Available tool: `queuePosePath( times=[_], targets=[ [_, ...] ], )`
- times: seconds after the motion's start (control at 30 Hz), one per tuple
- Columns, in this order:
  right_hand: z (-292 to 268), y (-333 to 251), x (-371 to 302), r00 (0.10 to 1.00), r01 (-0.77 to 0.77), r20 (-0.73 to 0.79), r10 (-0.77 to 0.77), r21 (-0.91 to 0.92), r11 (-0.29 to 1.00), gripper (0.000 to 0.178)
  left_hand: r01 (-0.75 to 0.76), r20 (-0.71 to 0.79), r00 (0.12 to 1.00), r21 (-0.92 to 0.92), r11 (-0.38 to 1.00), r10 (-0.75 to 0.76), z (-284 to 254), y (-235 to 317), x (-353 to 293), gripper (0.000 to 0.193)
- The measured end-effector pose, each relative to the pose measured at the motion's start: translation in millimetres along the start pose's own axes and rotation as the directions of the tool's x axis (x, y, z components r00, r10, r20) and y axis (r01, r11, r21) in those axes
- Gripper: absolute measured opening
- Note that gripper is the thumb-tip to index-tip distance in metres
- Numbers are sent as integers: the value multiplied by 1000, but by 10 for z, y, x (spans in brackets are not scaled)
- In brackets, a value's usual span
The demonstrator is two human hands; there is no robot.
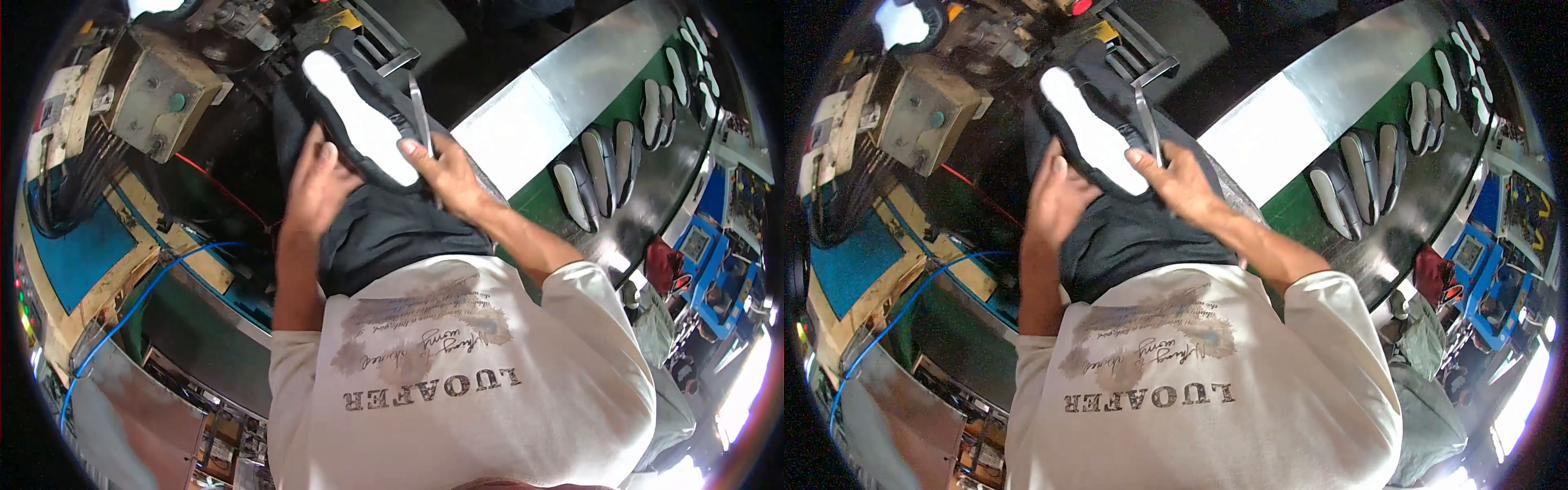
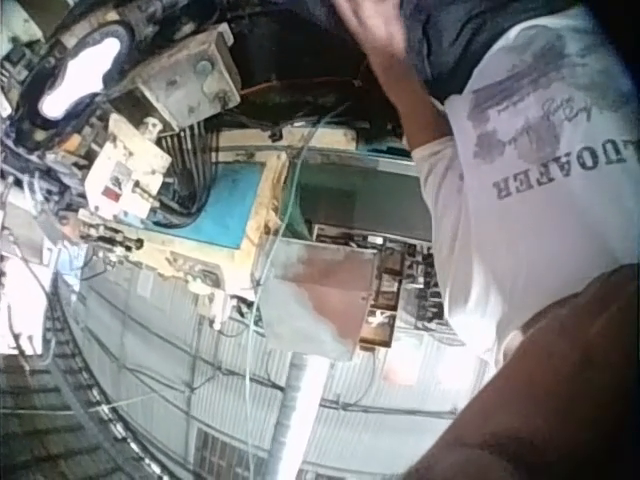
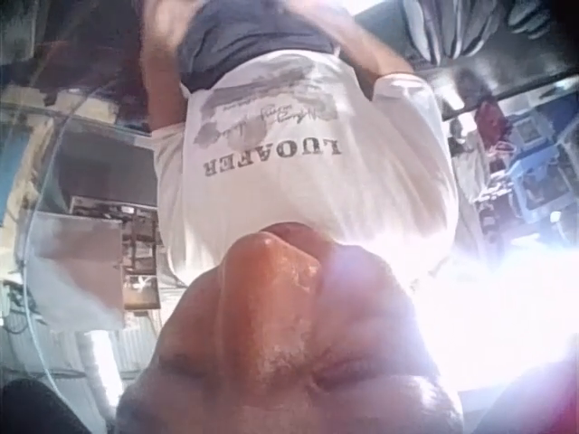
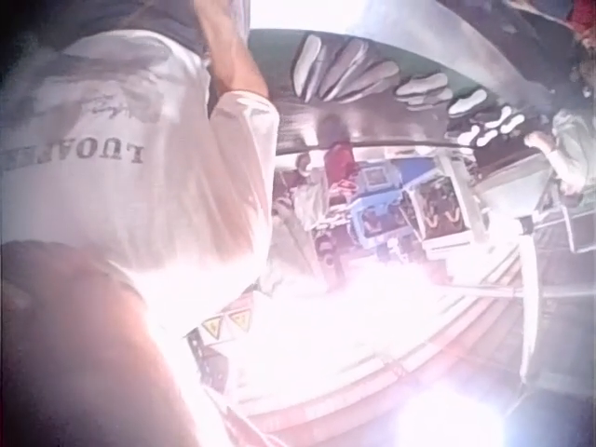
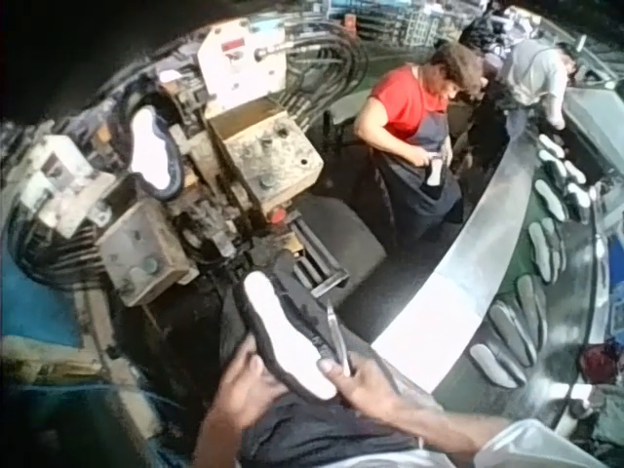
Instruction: The recorder performs shoe lasting by pulling the upper material over the last and securing it using specialized machinery and hand tools.
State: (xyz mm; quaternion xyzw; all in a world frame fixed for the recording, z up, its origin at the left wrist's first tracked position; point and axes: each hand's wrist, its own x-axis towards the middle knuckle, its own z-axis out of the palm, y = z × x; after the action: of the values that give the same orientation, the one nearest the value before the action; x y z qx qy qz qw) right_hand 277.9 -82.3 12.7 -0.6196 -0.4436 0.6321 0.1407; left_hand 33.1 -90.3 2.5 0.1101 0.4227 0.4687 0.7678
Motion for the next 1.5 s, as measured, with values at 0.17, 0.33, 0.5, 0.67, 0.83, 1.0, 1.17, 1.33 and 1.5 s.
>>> queuePosePath(
  times=[0.17, 0.33, 0.5, 0.67, 0.83, 1.0, 1.17, 1.33, 1.5],
  targets=[
    [296, -122, -172, 969, -122, 240, 64, 235, 964, 50, -277, 103, 955, -37, 960, 280, -64, -427, 18, 79],
    [-43, -146, -186, 886, 416, -64, -459, -326, 849, 29, -259, 28, 965, 269, 928, 261, -88, -410, -178, 105],
    [-40, -218, 61, 841, 467, 292, -456, -818, 336, 35, -278, 93, 959, 490, 826, 268, -131, -424, -244, 123],
    [-78, -184, 144, 490, 781, 250, -835, -552, 293, 39, -353, 95, 929, 519, 779, 358, -143, -443, -336, 121],
    [-61, -244, 273, 771, 564, 423, -476, -800, 204, 33, -411, 2, 909, 154, 898, 416, -277, -356, -523, 113],
    [-283, 74, 359, 824, 526, 122, -553, -527, 667, 34, -559, -341, 816, -266, 785, 466, -943, -300, -1376, 100],
    [-679, 882, 573, 926, 144, -196, -322, -605, 783, 36, -572, -780, 309, 304, 762, 544, -2684, -92, -2373, 100],
    [-1110, 1533, 572, 887, -97, -400, -232, -651, 753, 48, 439, -642, 20, 694, 570, 766, -4526, 418, -3318, 83],
    [-997, 1945, 494, 821, -45, -490, -293, -567, 822, 45, 319, -807, 312, 586, 745, 501, -4775, 1208, -2991, 57]
  ],
)
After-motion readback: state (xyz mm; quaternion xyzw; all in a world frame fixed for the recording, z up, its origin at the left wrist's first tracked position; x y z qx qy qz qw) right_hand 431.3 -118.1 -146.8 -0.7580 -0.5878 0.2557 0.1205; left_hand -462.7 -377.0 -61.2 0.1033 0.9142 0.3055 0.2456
